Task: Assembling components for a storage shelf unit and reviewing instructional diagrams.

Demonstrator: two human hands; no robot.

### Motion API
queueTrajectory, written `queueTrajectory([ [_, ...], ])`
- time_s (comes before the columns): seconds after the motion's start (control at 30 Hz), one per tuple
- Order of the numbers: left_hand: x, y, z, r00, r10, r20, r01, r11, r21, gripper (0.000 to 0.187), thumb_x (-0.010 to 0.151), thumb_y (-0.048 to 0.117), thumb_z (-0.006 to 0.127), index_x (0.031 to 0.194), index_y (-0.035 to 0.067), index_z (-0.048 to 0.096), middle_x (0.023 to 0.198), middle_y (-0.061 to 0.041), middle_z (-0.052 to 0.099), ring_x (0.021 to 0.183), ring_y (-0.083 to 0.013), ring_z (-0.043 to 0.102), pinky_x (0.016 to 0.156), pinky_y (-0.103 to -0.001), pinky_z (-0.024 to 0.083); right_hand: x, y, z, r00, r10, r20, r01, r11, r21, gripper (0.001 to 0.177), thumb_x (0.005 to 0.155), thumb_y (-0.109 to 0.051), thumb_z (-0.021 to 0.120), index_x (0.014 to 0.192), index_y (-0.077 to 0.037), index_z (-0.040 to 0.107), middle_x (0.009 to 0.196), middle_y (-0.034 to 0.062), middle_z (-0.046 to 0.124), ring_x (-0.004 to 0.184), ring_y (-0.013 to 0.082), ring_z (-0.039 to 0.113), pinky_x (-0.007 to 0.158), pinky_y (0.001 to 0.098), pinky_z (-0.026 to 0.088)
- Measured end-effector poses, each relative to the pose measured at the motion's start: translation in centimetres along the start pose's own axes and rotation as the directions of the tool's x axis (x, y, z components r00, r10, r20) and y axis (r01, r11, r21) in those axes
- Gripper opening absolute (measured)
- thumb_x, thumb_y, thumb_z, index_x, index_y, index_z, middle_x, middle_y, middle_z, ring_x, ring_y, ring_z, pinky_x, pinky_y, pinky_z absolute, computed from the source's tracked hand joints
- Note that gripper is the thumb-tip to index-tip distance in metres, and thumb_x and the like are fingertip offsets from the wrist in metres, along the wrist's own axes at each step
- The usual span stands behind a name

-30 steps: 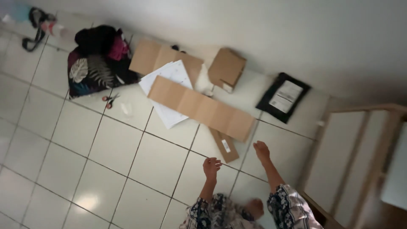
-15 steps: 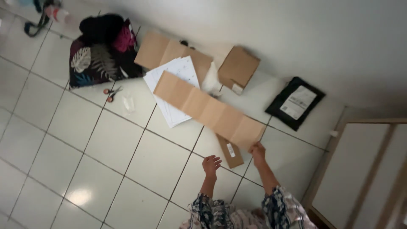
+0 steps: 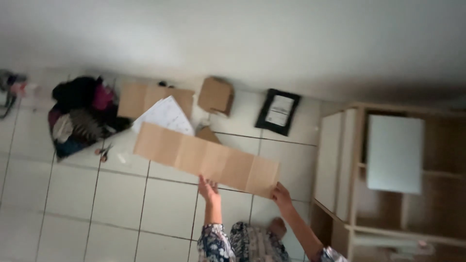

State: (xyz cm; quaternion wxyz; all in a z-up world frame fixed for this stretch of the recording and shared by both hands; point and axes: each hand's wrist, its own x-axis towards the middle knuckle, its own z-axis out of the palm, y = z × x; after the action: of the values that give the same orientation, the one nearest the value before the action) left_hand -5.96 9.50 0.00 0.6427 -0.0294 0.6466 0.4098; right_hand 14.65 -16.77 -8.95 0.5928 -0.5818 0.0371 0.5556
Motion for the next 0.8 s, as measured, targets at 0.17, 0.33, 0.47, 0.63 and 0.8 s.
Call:
queueTrajectory([
  [0.17,-8.8,-0.5,3.5,0.958,0.262,0.114,-0.270,0.961,0.058,0.040,0.096,0.030,0.074,0.132,0.021,0.061,0.091,0.000,0.056,0.071,-0.0117,0.046,0.055,-0.026,0.035,-14.9,-11.4,1.7,0.989,0.059,-0.132,-0.043,0.992,0.120,0.044,0.101,-0.022,0.060,0.142,-0.005,0.058,0.104,0.0086,0.065,0.095,0.0217,0.062,0.086,0.0402,0.056],
  [0.33,-21.2,-3.6,10.4,0.920,0.193,0.341,-0.235,0.968,0.086,0.025,0.090,0.015,0.074,0.113,0.013,0.064,0.094,0.000,0.067,0.081,-0.0117,0.063,0.069,-0.029,0.051,-24.4,-15.5,-3.2,0.958,-0.035,-0.285,0.104,0.968,0.230,0.041,0.102,-0.026,0.058,0.134,0.001,0.059,0.119,0.0098,0.068,0.110,0.0200,0.065,0.096,0.0376,0.055],
  [0.47,-28.6,-10.8,14.3,0.823,0.062,0.565,-0.247,0.935,0.256,0.017,0.093,0.014,0.074,0.108,0.011,0.067,0.089,0.001,0.062,0.079,-0.0108,0.058,0.068,-0.028,0.049,-30.3,-15.5,-9.9,0.901,-0.085,-0.425,0.271,0.877,0.398,0.040,0.103,-0.023,0.056,0.137,-0.002,0.056,0.119,0.0084,0.064,0.107,0.0201,0.060,0.091,0.0365,0.053],
  [0.63,-37.3,-22.0,18.0,0.693,-0.161,0.703,-0.298,0.824,0.483,0.014,0.098,0.014,0.076,0.103,0.007,0.065,0.088,0.001,0.057,0.080,-0.0114,0.053,0.068,-0.028,0.046,-36.1,-11.0,-19.3,0.775,-0.176,-0.606,0.499,0.760,0.417,0.038,0.114,-0.021,0.057,0.141,0.005,0.056,0.113,0.0115,0.059,0.097,0.0183,0.054,0.082,0.0329,0.048],
  [0.8,-40.7,-35.2,17.9,0.651,-0.367,0.665,-0.325,0.657,0.680,0.018,0.095,0.013,0.074,0.111,0.006,0.069,0.093,-0.001,0.065,0.084,-0.0124,0.061,0.074,-0.032,0.058,-40.8,-10.3,-25.4,0.606,-0.045,-0.795,0.586,0.700,0.407,0.046,0.106,-0.024,0.058,0.145,0.000,0.050,0.126,0.0061,0.062,0.111,0.0139,0.059,0.100,0.0306,0.048],
])
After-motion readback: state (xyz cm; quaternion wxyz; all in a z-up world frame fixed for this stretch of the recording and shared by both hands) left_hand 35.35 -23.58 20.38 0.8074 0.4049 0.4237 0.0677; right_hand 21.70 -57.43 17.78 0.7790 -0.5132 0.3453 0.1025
